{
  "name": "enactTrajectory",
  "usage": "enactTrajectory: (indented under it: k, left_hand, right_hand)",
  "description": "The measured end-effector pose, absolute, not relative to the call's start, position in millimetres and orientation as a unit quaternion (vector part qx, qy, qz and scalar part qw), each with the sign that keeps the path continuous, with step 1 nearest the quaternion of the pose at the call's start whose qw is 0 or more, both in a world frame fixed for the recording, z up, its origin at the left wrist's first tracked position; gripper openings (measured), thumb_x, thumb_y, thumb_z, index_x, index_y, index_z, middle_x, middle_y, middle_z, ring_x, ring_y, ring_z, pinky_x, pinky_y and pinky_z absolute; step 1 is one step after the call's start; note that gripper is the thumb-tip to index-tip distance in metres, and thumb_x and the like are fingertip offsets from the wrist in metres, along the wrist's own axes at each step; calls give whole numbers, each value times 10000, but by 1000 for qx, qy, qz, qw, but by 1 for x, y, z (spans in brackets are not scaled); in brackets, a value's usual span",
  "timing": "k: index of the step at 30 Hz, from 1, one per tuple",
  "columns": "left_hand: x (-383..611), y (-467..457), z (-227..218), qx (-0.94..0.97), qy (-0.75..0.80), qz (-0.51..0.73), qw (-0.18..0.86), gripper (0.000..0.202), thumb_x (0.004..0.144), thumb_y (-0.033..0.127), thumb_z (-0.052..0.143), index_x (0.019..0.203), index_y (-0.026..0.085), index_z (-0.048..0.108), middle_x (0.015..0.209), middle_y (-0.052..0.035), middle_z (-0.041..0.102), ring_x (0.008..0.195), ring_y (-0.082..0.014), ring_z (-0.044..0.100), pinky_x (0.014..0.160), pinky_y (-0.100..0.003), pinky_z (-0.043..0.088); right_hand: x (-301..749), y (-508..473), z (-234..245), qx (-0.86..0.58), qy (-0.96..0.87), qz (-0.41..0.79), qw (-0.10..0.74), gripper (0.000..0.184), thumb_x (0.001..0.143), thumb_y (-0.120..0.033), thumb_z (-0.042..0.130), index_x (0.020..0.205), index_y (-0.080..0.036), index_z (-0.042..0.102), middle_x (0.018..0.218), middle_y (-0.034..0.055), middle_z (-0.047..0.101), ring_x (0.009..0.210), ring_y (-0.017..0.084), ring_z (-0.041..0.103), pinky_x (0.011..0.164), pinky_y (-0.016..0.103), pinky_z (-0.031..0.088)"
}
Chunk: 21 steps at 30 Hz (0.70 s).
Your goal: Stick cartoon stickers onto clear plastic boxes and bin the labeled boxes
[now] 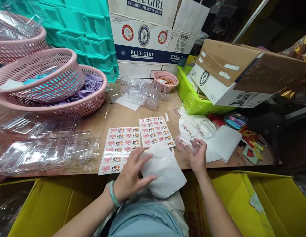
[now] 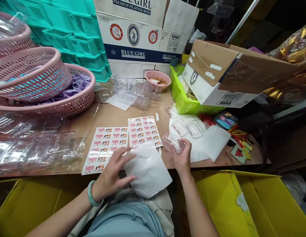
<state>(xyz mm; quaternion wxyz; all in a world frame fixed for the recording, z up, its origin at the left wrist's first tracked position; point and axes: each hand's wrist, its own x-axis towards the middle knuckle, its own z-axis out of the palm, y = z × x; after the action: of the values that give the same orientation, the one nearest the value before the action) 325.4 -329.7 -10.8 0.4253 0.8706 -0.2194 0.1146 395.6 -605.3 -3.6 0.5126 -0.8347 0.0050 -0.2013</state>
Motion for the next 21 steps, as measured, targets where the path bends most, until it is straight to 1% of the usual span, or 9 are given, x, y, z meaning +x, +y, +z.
enactTrajectory:
  k: [3, 6, 8, 10, 11, 14, 17, 19, 21]
  left_hand:
    - [313, -342, -32, 899, -350, 57, 255, 801, 771, 492, 696, 1460, 246, 371, 1523, -156, 345, 1409, -350, 281, 1126, -575, 276]
    - [312, -350, -45, 917, -371, 22, 144, 669, 891, 218, 551, 1496, 324, 286, 1552, -110, 316, 1411, -331, 307, 1116, -607, 266]
    - [316, -349, -45, 912, -381, 33, 151, 651, 891, 89, 454, 1473, 355, 335, 1513, -85, 396, 1382, -305, 374, 1100, -578, 323]
    - [323, -342, -40, 898, -378, 44, 220, 646, 871, 76, 439, 1437, 386, 400, 1437, -55, 504, 1319, -274, 469, 1068, -513, 407]
    - [327, -338, -35, 890, -362, 53, 273, 632, 866, 101, 451, 1416, 410, 427, 1394, -36, 550, 1274, -259, 519, 1036, -474, 455]
    - [346, -329, -12, 861, -231, 77, 447, 474, 859, 233, 514, 1280, 439, 581, 1228, 0, 670, 1105, -258, 641, 938, -433, 539]
    - [373, -332, 19, 812, -46, 85, 575, 266, 835, 390, 597, 1026, 283, 749, 1004, -53, 746, 951, -290, 694, 913, -458, 547]
    - [394, -340, 40, 764, 44, 76, 639, 359, 785, 482, 658, 950, 179, 754, 923, -93, 748, 908, -298, 699, 898, -455, 554]
    - [413, -346, 55, 710, 85, 78, 694, 465, 729, 524, 709, 964, 123, 731, 901, -110, 744, 906, -295, 698, 889, -439, 563]
  right_hand:
    - [418, -599, -14, -829, -39, -241, 503, 441, 851, -450, 591, 1173, -263, 354, 1263, 102, 444, 1204, 229, 506, 1037, 463, 409]
    - [451, -550, -15, -840, -104, -225, 482, 465, 830, -467, 625, 1157, -231, 393, 1234, 90, 495, 1192, 219, 504, 1047, 427, 401]
    - [473, -518, -13, -859, -154, -196, 448, 436, 808, -479, 650, 1100, -213, 464, 1118, 67, 581, 1078, 215, 570, 999, 411, 439]
    - [488, -504, -8, -885, -211, -163, 383, 392, 829, -485, 623, 1084, -209, 511, 1090, 53, 620, 1074, 221, 581, 1021, 426, 415]
    - [492, -507, -4, -894, -228, -156, 353, 396, 846, -486, 599, 1117, -209, 517, 1146, 58, 615, 1134, 230, 555, 1053, 433, 382]
    - [492, -553, 11, -910, -184, -199, 315, 554, 869, -510, 558, 1304, -188, 441, 1391, 113, 469, 1341, 269, 368, 1134, 455, 254]
    - [489, -626, 23, -943, -15, -219, 249, 789, 774, -641, 609, 1390, -197, 395, 1506, 161, 294, 1416, 356, 188, 1126, 549, 187]
    - [495, -666, 27, -972, 64, -137, 179, 904, 665, -736, 643, 1395, -248, 427, 1560, 133, 193, 1432, 413, 77, 1098, 609, 170]
    - [505, -689, 28, -988, 79, -38, 129, 961, 583, -759, 682, 1381, -271, 463, 1573, 120, 180, 1420, 448, 79, 1071, 640, 179]
